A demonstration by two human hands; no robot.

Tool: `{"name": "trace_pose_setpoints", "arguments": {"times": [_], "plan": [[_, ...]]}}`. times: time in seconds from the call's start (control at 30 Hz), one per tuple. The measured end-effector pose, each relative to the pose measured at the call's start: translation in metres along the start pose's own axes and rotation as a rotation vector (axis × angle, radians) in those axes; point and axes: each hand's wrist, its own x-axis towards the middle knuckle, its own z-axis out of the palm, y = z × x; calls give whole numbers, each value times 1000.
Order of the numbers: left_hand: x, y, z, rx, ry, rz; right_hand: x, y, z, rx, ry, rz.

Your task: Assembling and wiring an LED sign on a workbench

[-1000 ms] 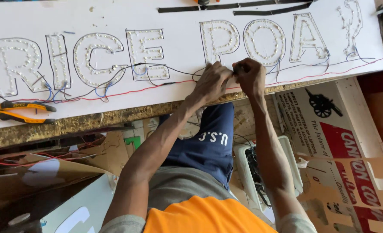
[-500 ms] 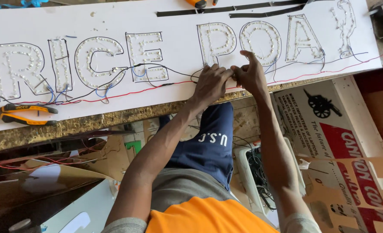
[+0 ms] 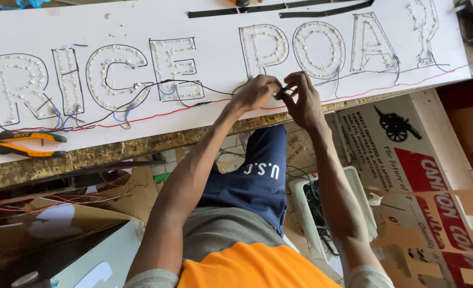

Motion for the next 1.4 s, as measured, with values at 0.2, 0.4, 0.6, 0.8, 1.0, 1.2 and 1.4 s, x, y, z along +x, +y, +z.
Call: {"name": "trace_pose_setpoints", "arguments": {"times": [0.2, 0.4, 0.6, 0.8, 1.0, 1.2, 1.4], "plan": [[-20, 19, -4, -107, 23, 112, -8, -1, -1, 32, 129, -117], [3, -37, 24, 97, 99, 253, -7, 6, 3, 129, 193, 100], [-21, -25, 23, 453, 275, 446, 4, 36, 25, 34, 155, 444], [-20, -31, 34, 641, 415, 572, 19, 15, 9, 36, 4, 548], [-30, -20, 32, 699, 421, 520, 27, 23, 0, 153, -102, 541], [-28, -15, 34, 726, 462, 473, 34, 5, -12, 297, -146, 591], [-6, -46, 44, 686, 443, 393, 18, 9, -27, 510, -189, 375]]}}
